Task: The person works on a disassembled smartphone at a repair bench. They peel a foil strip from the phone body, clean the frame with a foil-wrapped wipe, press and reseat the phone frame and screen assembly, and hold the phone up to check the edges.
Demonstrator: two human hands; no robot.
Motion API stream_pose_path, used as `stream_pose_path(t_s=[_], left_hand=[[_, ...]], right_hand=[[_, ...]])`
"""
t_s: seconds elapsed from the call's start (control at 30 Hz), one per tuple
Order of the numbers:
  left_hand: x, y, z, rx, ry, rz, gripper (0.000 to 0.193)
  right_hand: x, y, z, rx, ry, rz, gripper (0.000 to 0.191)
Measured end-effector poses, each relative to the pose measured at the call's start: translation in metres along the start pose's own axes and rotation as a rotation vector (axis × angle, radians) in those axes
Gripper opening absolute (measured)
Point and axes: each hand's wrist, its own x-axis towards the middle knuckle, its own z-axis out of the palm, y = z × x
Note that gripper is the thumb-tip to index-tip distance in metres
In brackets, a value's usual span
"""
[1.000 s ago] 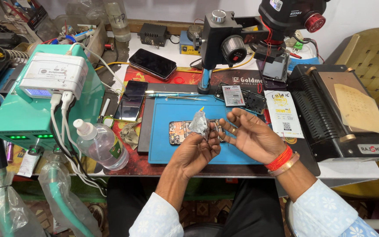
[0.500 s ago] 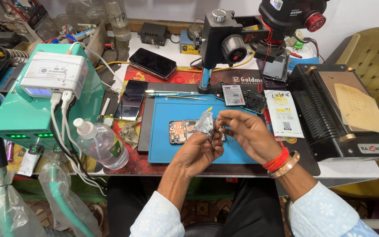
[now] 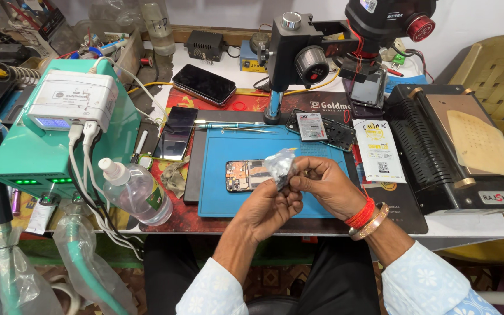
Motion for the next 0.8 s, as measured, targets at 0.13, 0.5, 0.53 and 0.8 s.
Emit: stream_pose_path(t_s=[0.13,0.5,0.53,0.8], left_hand=[[-0.008,0.017,0.015,0.338,0.268,0.197,0.018],[-0.023,0.088,0.076,0.974,0.156,0.436,0.034],[-0.022,0.092,0.076,0.950,0.156,0.392,0.033],[-0.013,0.083,0.058,0.793,0.132,0.244,0.020]], right_hand=[[0.002,0.004,-0.006,-0.006,0.095,-0.009,0.020],[0.005,0.004,-0.008,-0.015,0.127,0.007,0.018],[0.007,0.005,-0.008,-0.004,0.103,-0.003,0.018],[0.007,0.013,-0.011,0.139,-0.016,-0.018,0.014]])
